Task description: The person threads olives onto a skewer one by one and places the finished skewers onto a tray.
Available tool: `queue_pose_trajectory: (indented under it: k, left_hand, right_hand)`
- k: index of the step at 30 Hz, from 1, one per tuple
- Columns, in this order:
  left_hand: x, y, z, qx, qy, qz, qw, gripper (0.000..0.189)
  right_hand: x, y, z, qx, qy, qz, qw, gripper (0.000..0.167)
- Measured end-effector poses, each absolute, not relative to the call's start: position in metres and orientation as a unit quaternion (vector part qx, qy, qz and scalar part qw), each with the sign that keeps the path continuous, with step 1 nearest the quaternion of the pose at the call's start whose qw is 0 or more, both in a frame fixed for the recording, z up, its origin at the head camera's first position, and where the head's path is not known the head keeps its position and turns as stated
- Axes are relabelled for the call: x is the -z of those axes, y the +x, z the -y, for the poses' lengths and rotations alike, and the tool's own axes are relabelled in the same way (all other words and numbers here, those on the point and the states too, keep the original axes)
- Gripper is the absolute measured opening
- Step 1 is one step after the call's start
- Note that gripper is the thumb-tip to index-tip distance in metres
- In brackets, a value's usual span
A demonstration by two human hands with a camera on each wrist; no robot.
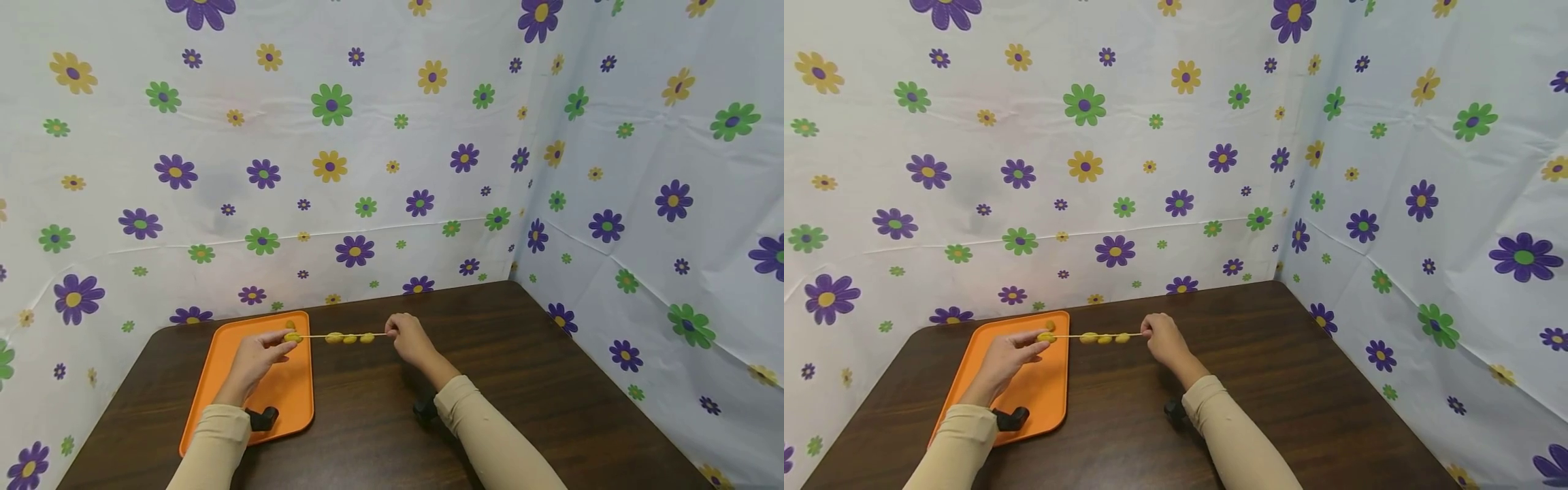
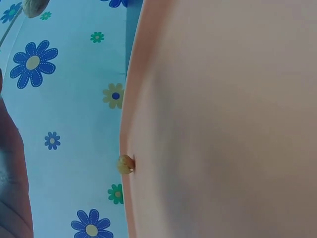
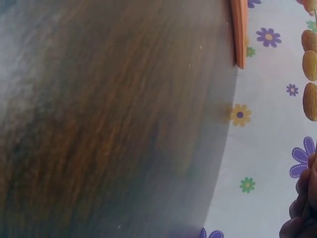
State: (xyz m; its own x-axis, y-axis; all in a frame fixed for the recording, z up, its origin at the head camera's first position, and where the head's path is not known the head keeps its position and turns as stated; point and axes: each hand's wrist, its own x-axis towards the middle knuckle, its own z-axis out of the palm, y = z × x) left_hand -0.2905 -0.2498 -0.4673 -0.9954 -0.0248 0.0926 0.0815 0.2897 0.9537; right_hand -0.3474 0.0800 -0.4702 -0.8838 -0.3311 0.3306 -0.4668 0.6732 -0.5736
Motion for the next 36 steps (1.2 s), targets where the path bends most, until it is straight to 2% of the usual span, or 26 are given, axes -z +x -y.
queue_pose_trajectory:
  k: [12, 21, 28, 36]
  left_hand:
    - [0.4681, -0.2886, 0.2462, 0.589, -0.040, 0.805, 0.051, 0.043]
    - [0.4693, -0.2861, 0.2453, 0.600, -0.056, 0.797, 0.045, 0.041]
    - [0.4726, -0.2847, 0.2463, 0.628, -0.062, 0.775, 0.032, 0.046]
    - [0.4709, -0.2827, 0.2468, 0.619, -0.066, 0.782, 0.025, 0.046]
  right_hand:
    - [0.4718, -0.3455, -0.0754, -0.324, 0.229, 0.909, 0.128, 0.026]
    - [0.4702, -0.3441, -0.0722, -0.333, 0.223, 0.911, 0.099, 0.022]
    - [0.4708, -0.3432, -0.0718, -0.329, 0.231, 0.908, 0.118, 0.025]
    - [0.4706, -0.3439, -0.0702, -0.327, 0.231, 0.909, 0.116, 0.026]
